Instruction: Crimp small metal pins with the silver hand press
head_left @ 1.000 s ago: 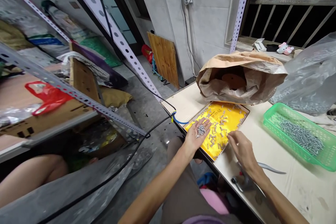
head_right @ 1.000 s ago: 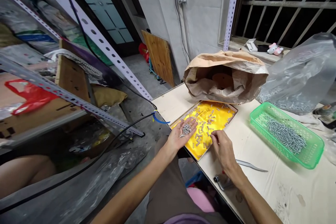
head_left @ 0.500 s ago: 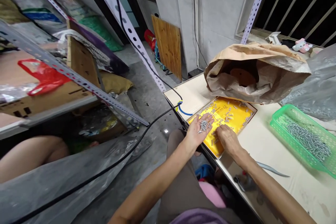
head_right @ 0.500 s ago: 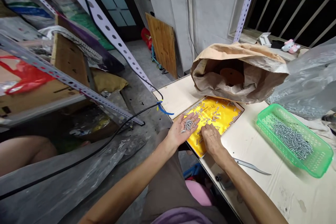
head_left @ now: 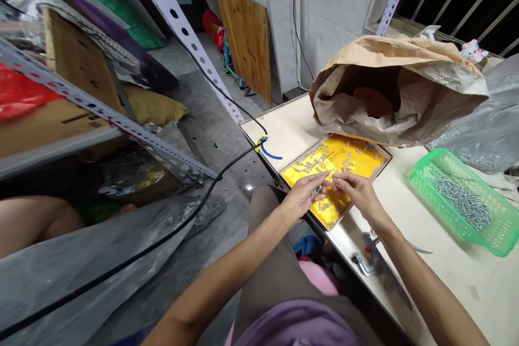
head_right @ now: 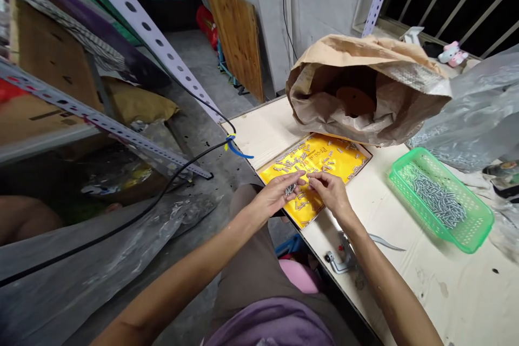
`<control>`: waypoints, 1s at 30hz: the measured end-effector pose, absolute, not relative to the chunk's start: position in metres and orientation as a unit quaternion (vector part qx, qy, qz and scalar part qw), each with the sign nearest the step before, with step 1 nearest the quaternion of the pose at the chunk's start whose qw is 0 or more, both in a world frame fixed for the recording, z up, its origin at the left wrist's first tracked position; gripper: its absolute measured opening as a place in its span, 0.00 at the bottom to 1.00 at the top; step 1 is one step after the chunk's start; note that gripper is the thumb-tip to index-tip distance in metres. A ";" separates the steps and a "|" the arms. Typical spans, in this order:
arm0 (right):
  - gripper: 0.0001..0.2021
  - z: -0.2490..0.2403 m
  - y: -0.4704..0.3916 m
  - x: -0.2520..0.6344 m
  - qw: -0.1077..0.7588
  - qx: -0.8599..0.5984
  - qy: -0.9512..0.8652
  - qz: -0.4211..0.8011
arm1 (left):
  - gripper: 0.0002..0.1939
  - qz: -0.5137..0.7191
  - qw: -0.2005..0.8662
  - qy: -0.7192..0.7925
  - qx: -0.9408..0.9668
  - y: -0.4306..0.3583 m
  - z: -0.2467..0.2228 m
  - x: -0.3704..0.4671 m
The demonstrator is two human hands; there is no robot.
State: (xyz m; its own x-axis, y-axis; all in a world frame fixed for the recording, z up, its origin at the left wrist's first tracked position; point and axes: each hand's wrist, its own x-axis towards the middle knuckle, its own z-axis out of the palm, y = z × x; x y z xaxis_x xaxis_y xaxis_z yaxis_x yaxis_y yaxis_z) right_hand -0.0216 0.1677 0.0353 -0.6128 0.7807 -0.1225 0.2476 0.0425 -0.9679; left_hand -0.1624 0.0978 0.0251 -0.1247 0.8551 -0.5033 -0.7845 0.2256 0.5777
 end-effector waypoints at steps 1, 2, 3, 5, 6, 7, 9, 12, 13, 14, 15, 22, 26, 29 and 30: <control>0.13 0.036 0.169 -0.021 0.243 -0.373 -0.642 0.624 | 0.11 0.612 0.661 0.428 0.075 0.098 0.025 -0.160; 0.16 0.037 0.169 -0.022 0.253 -0.374 -0.608 0.653 | 0.13 0.606 0.656 0.439 0.103 0.098 0.024 -0.157; 0.18 0.037 0.169 -0.023 0.261 -0.378 -0.584 0.670 | 0.16 0.602 0.645 0.453 0.126 0.098 0.023 -0.155; 0.20 0.038 0.169 -0.024 0.277 -0.394 -0.559 0.675 | 0.17 0.601 0.608 0.491 0.167 0.100 0.023 -0.151; 0.20 0.039 0.169 -0.025 0.284 -0.402 -0.559 0.667 | 0.17 0.601 0.583 0.513 0.189 0.101 0.022 -0.150; 0.19 0.039 0.168 -0.026 0.287 -0.406 -0.566 0.658 | 0.15 0.599 0.555 0.536 0.214 0.101 0.022 -0.150; 0.16 0.039 0.169 -0.026 0.285 -0.406 -0.588 0.639 | 0.11 0.592 0.493 0.579 0.267 0.102 0.023 -0.151; 0.13 0.037 0.172 -0.023 0.270 -0.398 -0.625 0.614 | 0.05 0.579 0.443 0.611 0.307 0.103 0.026 -0.152; 0.12 0.036 0.173 -0.022 0.264 -0.398 -0.640 0.602 | 0.05 0.581 0.447 0.609 0.305 0.103 0.026 -0.152; 0.11 0.035 0.174 -0.020 0.260 -0.399 -0.656 0.586 | 0.06 0.586 0.455 0.601 0.297 0.103 0.027 -0.152; 0.10 0.035 0.174 -0.019 0.254 -0.400 -0.674 0.567 | 0.07 0.594 0.466 0.590 0.287 0.103 0.028 -0.151; 0.06 0.041 0.164 -0.020 0.228 -0.406 -0.807 0.363 | 0.12 0.591 0.450 0.600 0.298 0.105 0.025 -0.142; 0.05 0.044 0.163 -0.023 0.233 -0.411 -0.819 0.326 | 0.06 0.547 0.476 0.620 0.300 0.108 0.016 -0.141; 0.06 0.045 0.169 -0.018 0.222 -0.420 -0.815 0.333 | 0.10 0.533 0.597 0.556 0.223 0.109 0.011 -0.145; 0.07 0.045 0.171 -0.016 0.211 -0.418 -0.820 0.328 | 0.11 0.535 0.627 0.532 0.195 0.110 0.010 -0.147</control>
